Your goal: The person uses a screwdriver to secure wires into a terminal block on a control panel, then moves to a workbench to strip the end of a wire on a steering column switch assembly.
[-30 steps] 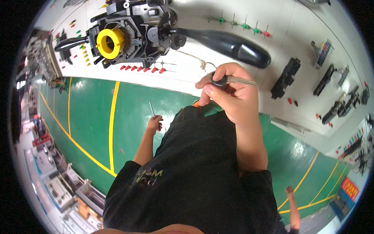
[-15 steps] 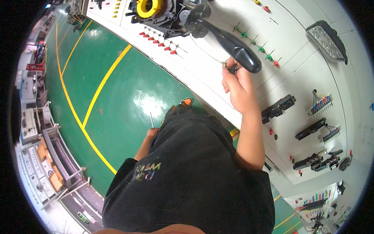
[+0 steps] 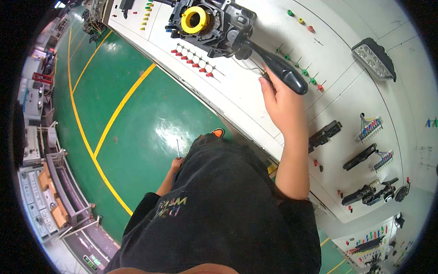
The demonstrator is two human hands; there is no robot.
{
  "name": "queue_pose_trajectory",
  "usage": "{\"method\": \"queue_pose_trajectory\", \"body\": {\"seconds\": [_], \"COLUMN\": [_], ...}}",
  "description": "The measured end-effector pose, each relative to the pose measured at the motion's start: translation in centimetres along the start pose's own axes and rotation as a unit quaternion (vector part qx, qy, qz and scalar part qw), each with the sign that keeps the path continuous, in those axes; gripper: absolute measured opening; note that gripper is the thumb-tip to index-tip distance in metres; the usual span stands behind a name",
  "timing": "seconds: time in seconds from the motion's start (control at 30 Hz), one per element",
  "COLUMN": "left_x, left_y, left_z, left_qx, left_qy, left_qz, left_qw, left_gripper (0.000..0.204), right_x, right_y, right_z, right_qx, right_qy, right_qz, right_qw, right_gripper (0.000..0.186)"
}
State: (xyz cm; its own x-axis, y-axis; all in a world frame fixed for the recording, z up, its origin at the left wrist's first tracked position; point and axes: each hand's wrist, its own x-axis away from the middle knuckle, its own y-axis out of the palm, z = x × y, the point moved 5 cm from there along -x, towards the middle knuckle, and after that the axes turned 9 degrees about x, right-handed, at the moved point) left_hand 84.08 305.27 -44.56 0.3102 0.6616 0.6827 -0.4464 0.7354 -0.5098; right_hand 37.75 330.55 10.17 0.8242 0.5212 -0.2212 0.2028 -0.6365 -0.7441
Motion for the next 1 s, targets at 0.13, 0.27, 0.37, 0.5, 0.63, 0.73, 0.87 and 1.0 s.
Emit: {"method": "queue_pose_trajectory", "body": {"seconds": [0.13, 0.27, 0.37, 0.5, 0.63, 0.73, 0.87, 1.0], "left_x": [0.2, -0.9, -2.5, -6.5, -9.7, -10.0, -8.2, -13.8], "left_y": [-2.2, -3.1, -2.9, -2.1, -2.1, -1.8, -3.1, -1.9], "left_z": [6.5, 9.6, 9.2, 6.0, 5.2, 8.0, 13.9, 12.2], "left_qx": [0.082, 0.083, 0.015, -0.003, -0.041, -0.020, -0.019, 0.021], "left_qy": [-0.020, 0.029, 0.075, 0.070, 0.063, 0.063, 0.058, 0.080], "left_qz": [-0.008, -0.012, -0.031, -0.043, -0.079, -0.084, -0.061, -0.073], "left_qw": [0.996, 0.996, 0.997, 0.997, 0.994, 0.994, 0.996, 0.994], "left_gripper": [0.031, 0.031, 0.032, 0.034, 0.047, 0.041, 0.022, 0.036], "right_x": [-0.5, -0.8, -1.2, -1.1, -0.8, -1.3, -1.8, -1.9], "right_y": [0.6, -0.6, -0.8, -0.5, -0.6, -0.8, -0.3, -0.4], "right_z": [0.0, -0.2, -1.9, -3.0, -2.9, -3.0, -3.3, -2.3], "right_qx": [0.006, 0.031, 0.077, 0.127, 0.170, 0.195, 0.263, 0.243], "right_qy": [0.052, -0.004, 0.000, 0.011, -0.015, -0.027, -0.072, -0.038], "right_qz": [-0.007, 0.078, 0.061, 0.043, 0.070, 0.058, 0.107, 0.115], "right_qw": [0.999, 0.996, 0.995, 0.991, 0.983, 0.979, 0.956, 0.962], "right_gripper": [0.034, 0.030, 0.029, 0.028, 0.030, 0.032, 0.030, 0.040]}}
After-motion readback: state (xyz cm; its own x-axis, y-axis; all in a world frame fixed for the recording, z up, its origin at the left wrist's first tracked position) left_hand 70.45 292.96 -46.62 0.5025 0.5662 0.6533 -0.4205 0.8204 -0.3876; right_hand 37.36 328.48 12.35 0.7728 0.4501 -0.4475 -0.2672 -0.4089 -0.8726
